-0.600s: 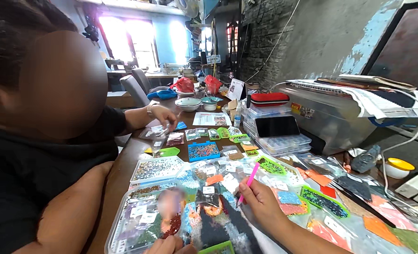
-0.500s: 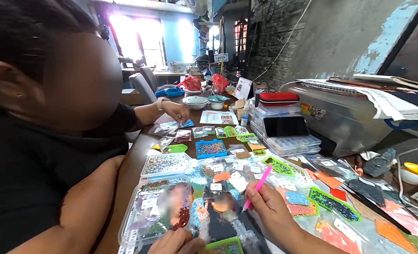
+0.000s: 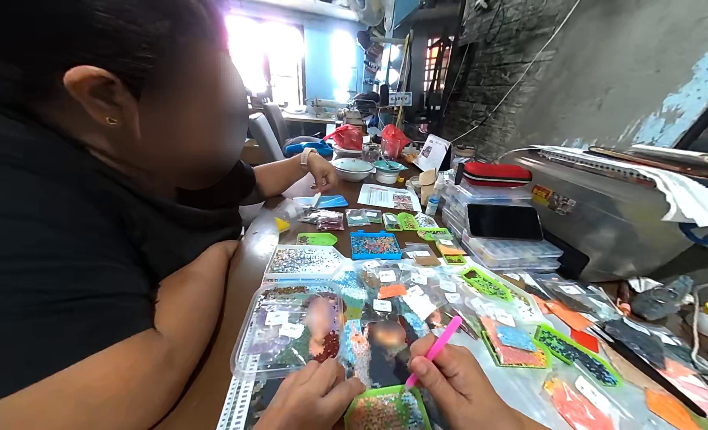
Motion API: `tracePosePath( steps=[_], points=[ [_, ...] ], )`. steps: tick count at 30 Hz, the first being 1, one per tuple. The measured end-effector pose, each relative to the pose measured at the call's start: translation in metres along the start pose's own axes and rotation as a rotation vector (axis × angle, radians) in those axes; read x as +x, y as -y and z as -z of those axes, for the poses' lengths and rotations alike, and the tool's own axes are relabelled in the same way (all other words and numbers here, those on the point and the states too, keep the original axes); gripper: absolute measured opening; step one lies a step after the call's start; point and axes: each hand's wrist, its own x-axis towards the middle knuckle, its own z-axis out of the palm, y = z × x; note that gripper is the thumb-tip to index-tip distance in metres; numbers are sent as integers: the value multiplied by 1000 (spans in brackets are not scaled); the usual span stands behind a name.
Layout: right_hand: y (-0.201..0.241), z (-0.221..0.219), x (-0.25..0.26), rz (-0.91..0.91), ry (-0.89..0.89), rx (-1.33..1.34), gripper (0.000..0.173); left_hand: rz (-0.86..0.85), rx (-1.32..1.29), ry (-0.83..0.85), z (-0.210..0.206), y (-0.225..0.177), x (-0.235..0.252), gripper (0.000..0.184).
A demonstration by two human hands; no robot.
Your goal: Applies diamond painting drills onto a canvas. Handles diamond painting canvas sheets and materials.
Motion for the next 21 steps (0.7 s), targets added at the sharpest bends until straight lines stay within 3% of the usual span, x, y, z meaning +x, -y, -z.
tracePosePath(
  steps=[21],
  points=[
    [-1, 0, 0, -16, 12, -6, 38, 17, 6, 25, 1, 0, 0, 46]
  ],
)
